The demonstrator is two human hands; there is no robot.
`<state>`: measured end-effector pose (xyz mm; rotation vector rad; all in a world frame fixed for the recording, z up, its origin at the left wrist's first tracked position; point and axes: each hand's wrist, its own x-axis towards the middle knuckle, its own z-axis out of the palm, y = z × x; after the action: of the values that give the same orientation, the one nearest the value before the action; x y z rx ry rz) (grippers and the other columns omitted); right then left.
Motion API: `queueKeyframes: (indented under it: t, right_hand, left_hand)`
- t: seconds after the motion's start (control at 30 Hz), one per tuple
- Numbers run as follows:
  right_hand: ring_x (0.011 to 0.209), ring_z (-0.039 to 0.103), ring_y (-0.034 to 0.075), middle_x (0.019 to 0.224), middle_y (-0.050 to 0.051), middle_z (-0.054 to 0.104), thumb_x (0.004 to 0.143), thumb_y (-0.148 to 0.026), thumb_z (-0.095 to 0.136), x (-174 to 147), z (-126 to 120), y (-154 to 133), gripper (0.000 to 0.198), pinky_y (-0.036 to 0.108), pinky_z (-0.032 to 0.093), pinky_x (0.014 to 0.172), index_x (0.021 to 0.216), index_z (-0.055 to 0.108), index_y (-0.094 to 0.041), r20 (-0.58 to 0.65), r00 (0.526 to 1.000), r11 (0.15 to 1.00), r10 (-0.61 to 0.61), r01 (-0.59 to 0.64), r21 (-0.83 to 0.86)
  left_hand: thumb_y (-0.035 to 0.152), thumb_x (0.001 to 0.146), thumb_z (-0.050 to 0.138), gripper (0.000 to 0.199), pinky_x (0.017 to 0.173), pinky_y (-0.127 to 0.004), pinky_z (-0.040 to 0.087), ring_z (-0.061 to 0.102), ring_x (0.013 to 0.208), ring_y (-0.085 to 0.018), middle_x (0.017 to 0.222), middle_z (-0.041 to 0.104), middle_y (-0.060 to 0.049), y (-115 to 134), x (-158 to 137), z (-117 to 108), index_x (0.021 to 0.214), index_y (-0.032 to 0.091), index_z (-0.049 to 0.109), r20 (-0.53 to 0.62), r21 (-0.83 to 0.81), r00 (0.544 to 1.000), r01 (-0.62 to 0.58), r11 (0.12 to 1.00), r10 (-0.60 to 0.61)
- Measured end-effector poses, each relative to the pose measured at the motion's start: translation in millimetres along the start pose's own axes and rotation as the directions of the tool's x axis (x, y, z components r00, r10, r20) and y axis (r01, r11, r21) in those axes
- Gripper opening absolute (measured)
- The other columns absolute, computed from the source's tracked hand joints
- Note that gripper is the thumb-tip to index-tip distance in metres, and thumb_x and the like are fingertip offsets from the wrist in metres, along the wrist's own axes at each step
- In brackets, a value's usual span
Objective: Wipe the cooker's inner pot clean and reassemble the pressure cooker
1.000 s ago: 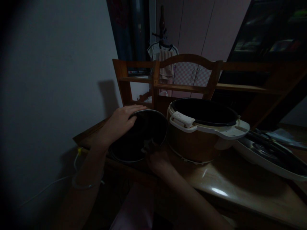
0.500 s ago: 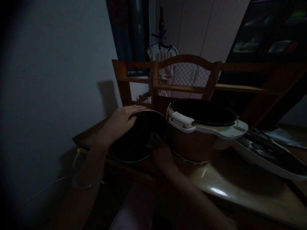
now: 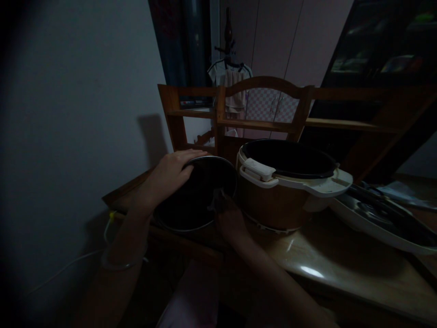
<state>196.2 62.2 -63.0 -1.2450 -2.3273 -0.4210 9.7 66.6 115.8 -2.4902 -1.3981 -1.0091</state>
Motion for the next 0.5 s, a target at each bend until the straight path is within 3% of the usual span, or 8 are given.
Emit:
queueKeyframes:
  t: [0.5]
  right_hand:
    - [0.139, 0.035, 0.029, 0.146, 0.019, 0.045, 0.094, -0.019, 0.051, -0.8, 0.9, -0.1, 0.047, 0.042, 0.033, 0.115, 0.139, 0.048, -0.005, -0.01, 1.0, 1.0, -0.001, 0.001, -0.01]
  left_hand:
    - [0.013, 0.089, 0.043, 0.047, 0.114, -0.045, 0.037, 0.052, 0.127, -0.02, 0.134, 0.06, 0.002, 1.4, -0.1, -0.7, 0.13, 0.029, 0.059, 0.01, 0.0, 1.0, -0.001, 1.0, 0.001]
